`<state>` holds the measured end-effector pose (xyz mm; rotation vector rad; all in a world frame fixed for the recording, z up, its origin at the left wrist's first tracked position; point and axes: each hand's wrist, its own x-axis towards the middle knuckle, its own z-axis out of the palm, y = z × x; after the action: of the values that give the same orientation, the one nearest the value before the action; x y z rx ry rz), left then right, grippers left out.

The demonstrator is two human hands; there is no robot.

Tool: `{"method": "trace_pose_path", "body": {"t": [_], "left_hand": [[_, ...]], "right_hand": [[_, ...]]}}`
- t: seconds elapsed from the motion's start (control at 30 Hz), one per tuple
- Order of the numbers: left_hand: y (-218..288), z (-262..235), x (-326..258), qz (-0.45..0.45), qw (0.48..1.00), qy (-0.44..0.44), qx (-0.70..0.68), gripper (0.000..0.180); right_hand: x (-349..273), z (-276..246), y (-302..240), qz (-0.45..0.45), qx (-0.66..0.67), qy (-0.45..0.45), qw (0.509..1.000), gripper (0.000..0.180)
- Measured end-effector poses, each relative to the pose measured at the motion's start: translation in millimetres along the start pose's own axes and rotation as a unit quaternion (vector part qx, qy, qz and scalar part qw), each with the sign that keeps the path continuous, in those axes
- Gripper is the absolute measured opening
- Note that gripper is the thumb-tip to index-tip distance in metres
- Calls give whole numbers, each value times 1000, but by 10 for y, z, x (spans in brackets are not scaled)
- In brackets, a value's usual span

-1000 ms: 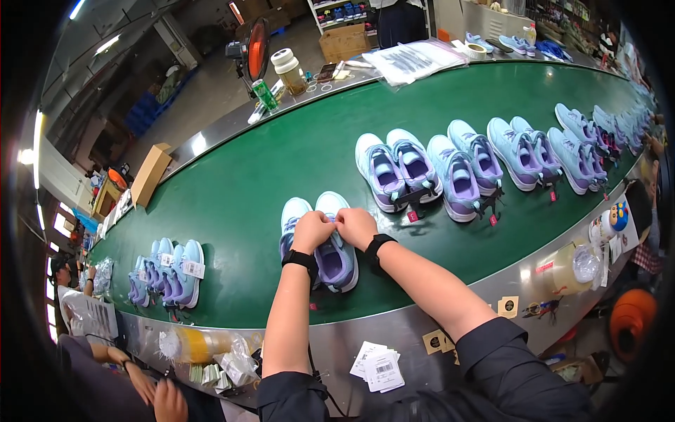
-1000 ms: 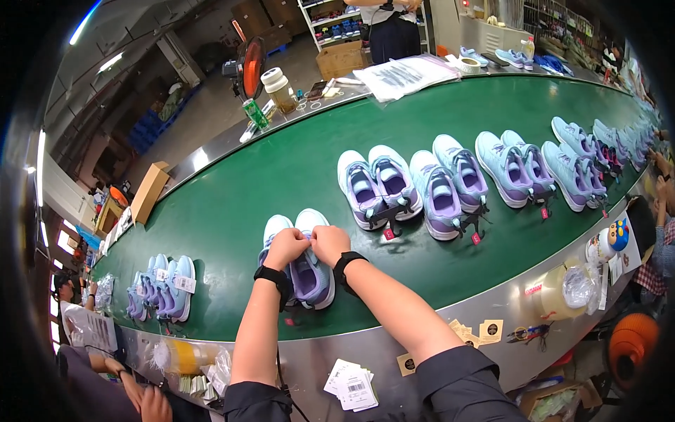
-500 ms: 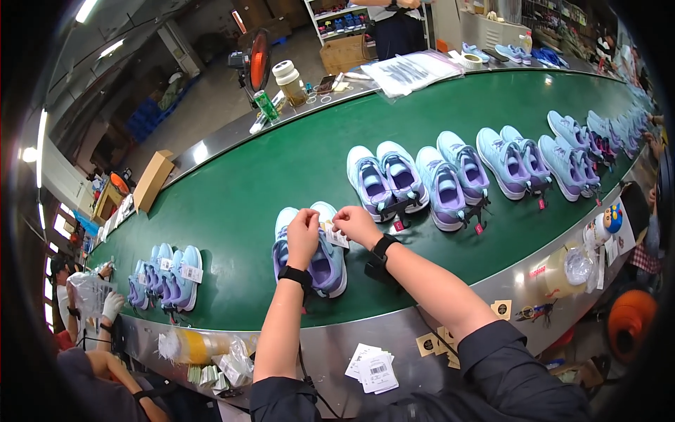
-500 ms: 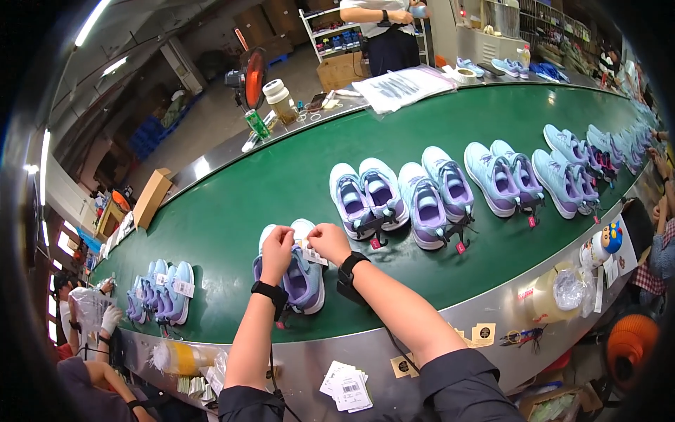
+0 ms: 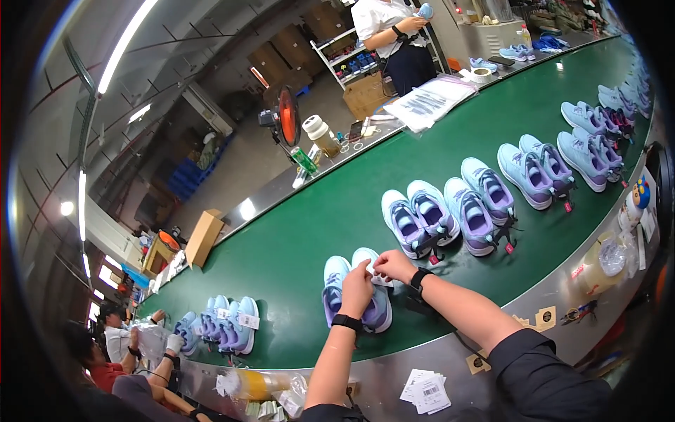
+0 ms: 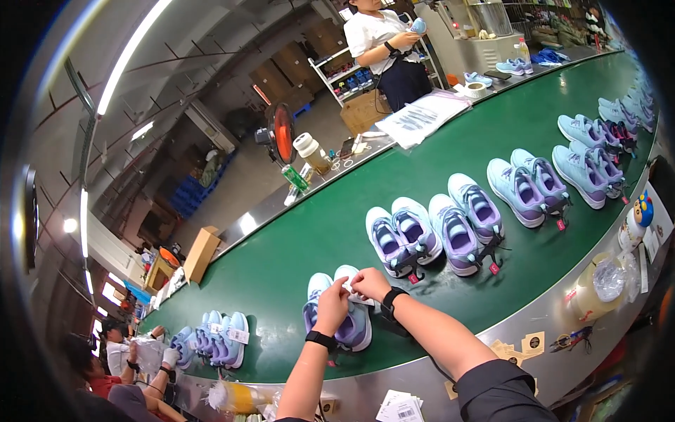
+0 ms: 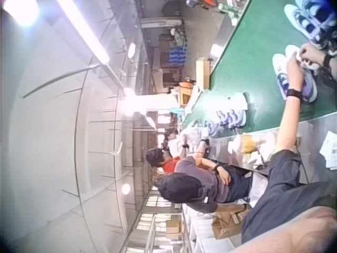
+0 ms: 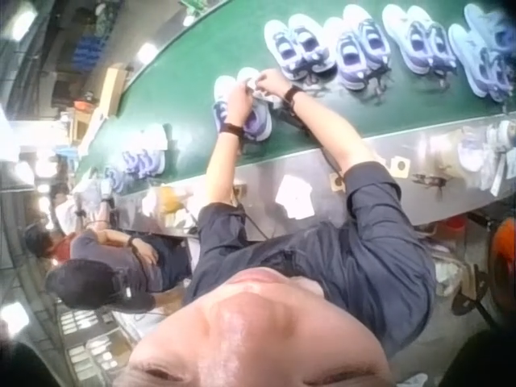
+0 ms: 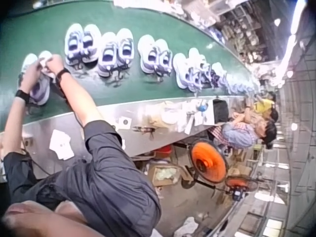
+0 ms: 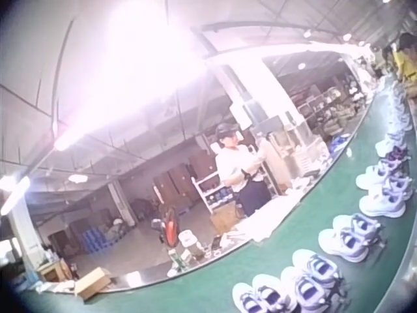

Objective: Processing and labeling shoes on a conveyor belt, including applying tags and packing materials.

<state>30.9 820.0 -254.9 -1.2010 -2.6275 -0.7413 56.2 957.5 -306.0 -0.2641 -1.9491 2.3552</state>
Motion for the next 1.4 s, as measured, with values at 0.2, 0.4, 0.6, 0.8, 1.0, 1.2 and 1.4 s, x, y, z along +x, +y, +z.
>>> {"method": "trace_pose_path", "body": {"t": [0.2, 0.4, 0.6, 0.8, 1.0, 1.2, 1.4], "left_hand": [[24, -71, 7, -38, 999, -17, 2, 25], [39, -68, 12, -31, 999, -28, -2, 24], [72, -2, 9, -44, 999, 16, -16, 20], [154, -66, 11, -77, 995, 44, -47, 18], [153, -76, -53, -63, 997, 17, -35, 15], [87, -95, 19, -38, 998, 15, 39, 18], [74, -23, 57, -37, 998, 43, -2, 14]], "right_hand": [[-73, 97, -99, -12, -38, -27, 999, 10], [-67, 89, -80, -32, -58, -7, 998, 9], [-115, 112, -67, -51, -128, 14, 990, 9], [-116, 1, 40, 49, 141, -43, 988, 12], [-122, 37, 35, 46, 126, -65, 989, 11], [-34, 29, 15, 5, 58, -71, 996, 9], [-129, 12, -159, 20, 20, -69, 997, 9]]}}
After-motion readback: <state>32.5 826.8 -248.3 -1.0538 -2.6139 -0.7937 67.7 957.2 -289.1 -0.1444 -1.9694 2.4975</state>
